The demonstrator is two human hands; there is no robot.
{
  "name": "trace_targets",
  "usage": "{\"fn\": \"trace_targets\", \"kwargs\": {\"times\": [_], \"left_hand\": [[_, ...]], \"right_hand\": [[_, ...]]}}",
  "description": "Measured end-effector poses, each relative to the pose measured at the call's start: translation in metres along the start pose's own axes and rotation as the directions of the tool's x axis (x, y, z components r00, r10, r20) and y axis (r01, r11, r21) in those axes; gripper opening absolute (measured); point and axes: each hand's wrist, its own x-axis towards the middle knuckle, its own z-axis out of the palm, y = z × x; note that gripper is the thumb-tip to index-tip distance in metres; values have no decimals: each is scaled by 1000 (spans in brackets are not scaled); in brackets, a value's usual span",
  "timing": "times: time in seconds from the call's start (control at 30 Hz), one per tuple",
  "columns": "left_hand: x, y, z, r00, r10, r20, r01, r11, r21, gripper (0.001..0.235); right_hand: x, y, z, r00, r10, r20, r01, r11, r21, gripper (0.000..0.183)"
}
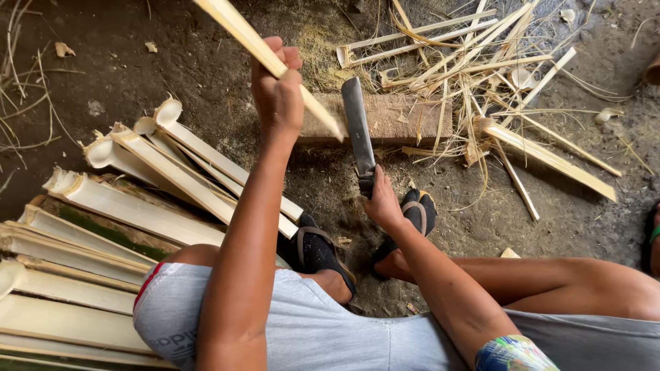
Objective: The person sits on the ground and uses a machete to split bamboo pieces into thinner strips. They repeatedly strike the bamboo against a wooden block to separate the layers and then shave the edges to refine the strips.
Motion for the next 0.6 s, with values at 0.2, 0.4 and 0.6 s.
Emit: {"fn": "trace_targets", "kwargs": {"times": [0.2,0.4,0.6], "left_hand": [[-4,24,17,968,-231,98,250,899,-359,46],[-63,66,88,804,-312,506,594,426,-683,36],[-100,128,121,613,-168,772,716,531,-452,37]], "right_hand": [[16,-53,-88,970,-94,-225,155,950,270,79],[-35,-134,-242,876,-443,-189,398,887,-234,106],[-103,-67,-358,880,-457,-125,379,838,-392,60]]}}
